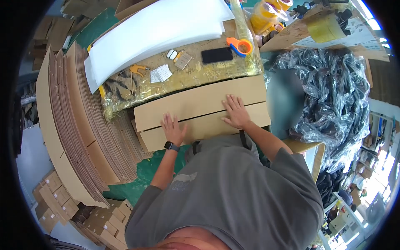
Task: Packing bicycle saddles into plastic bags and cardboard boxes for shipment.
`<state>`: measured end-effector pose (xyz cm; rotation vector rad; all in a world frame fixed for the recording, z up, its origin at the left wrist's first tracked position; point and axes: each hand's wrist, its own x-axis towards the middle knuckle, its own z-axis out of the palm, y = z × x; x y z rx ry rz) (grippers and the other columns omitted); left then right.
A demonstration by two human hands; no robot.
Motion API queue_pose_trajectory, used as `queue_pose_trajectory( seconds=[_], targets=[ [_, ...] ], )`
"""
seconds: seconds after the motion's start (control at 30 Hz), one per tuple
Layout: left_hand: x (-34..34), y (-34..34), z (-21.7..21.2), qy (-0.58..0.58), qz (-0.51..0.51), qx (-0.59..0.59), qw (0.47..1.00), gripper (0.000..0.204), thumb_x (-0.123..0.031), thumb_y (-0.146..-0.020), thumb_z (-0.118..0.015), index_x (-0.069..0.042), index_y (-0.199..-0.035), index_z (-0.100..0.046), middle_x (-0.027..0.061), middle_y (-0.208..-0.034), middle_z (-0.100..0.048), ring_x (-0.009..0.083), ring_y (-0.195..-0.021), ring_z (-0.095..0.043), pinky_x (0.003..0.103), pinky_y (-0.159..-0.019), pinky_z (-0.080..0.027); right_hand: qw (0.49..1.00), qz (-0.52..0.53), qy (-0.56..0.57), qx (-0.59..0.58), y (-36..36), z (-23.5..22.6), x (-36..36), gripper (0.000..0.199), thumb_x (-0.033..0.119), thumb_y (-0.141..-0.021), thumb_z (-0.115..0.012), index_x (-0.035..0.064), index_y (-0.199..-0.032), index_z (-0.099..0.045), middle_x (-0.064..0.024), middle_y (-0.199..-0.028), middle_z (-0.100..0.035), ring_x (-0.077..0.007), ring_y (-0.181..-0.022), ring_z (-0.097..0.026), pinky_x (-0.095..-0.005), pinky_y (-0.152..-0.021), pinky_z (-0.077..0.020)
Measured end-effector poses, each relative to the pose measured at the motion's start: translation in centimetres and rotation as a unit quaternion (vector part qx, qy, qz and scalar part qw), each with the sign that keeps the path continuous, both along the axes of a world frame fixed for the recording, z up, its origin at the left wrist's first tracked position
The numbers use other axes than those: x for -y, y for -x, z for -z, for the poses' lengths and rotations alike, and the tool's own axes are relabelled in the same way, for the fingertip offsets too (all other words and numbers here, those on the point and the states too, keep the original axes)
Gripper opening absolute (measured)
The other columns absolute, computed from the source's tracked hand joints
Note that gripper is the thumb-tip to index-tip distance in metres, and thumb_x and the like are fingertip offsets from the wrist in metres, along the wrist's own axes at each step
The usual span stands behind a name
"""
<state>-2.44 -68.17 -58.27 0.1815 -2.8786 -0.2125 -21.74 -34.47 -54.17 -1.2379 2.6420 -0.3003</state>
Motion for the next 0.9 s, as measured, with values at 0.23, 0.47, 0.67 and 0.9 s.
queue_pose_trajectory(
  seconds=[0.23, 0.47, 0.67, 0.9],
  targets=[
    [0.6, 4.2, 1.9, -0.056, 0.027, 0.183, 0.981, 0.097, -0.060, -0.089, -0.072, -0.008, -0.163, -0.038, 0.0244, -0.172, -0.024, 0.0435, -0.161, -0.017, 0.062, -0.129, -0.011, 0.945, 0.201, 0.228, -0.121, 15.2, 1.2, 3.6, 0.061, 0.012, -0.079, -0.082, 0.0039, -0.134, -0.057, -0.0210, -0.136, -0.057, -0.0435, -0.124, -0.055, -0.0522, -0.103, -0.0473],
    [2.3, 12.2, -2.2, -0.080, 0.043, 0.323, 0.942, 0.141, -0.062, -0.054, -0.096, -0.015, -0.168, -0.028, 0.0266, -0.170, -0.026, 0.0436, -0.160, -0.020, 0.060, -0.130, -0.015, 0.970, 0.203, 0.104, -0.089, 26.8, -1.8, 4.3, 0.038, 0.009, -0.095, -0.065, 0.0017, -0.131, -0.059, -0.0264, -0.101, -0.071, -0.0414, -0.098, -0.071, -0.0539, -0.087, -0.0544],
    [0.4, 11.2, -3.5, -0.016, 0.059, 0.279, 0.958, 0.148, -0.062, -0.047, -0.099, -0.013, -0.167, -0.026, 0.0247, -0.157, -0.042, 0.0446, -0.150, -0.035, 0.059, -0.127, -0.024, 0.848, 0.337, 0.367, 0.181, 11.3, -5.3, 2.0, 0.057, 0.029, -0.092, -0.082, -0.0025, -0.135, -0.063, -0.0229, -0.118, -0.072, -0.0288, -0.105, -0.071, -0.0380, -0.097, -0.0540],
    [-2.9, 2.6, -6.7, -0.087, 0.043, 0.204, 0.974, 0.135, -0.053, -0.051, -0.099, -0.014, -0.164, -0.036, 0.0232, -0.152, -0.044, 0.0417, -0.146, -0.037, 0.057, -0.122, -0.029, 0.930, 0.211, -0.085, 0.290, 11.0, -1.7, 19.2, 0.056, 0.049, -0.084, -0.075, -0.0007, -0.108, -0.078, -0.0185, -0.100, -0.077, -0.0341, -0.085, -0.075, -0.0444, -0.075, -0.0611]
  ],
)
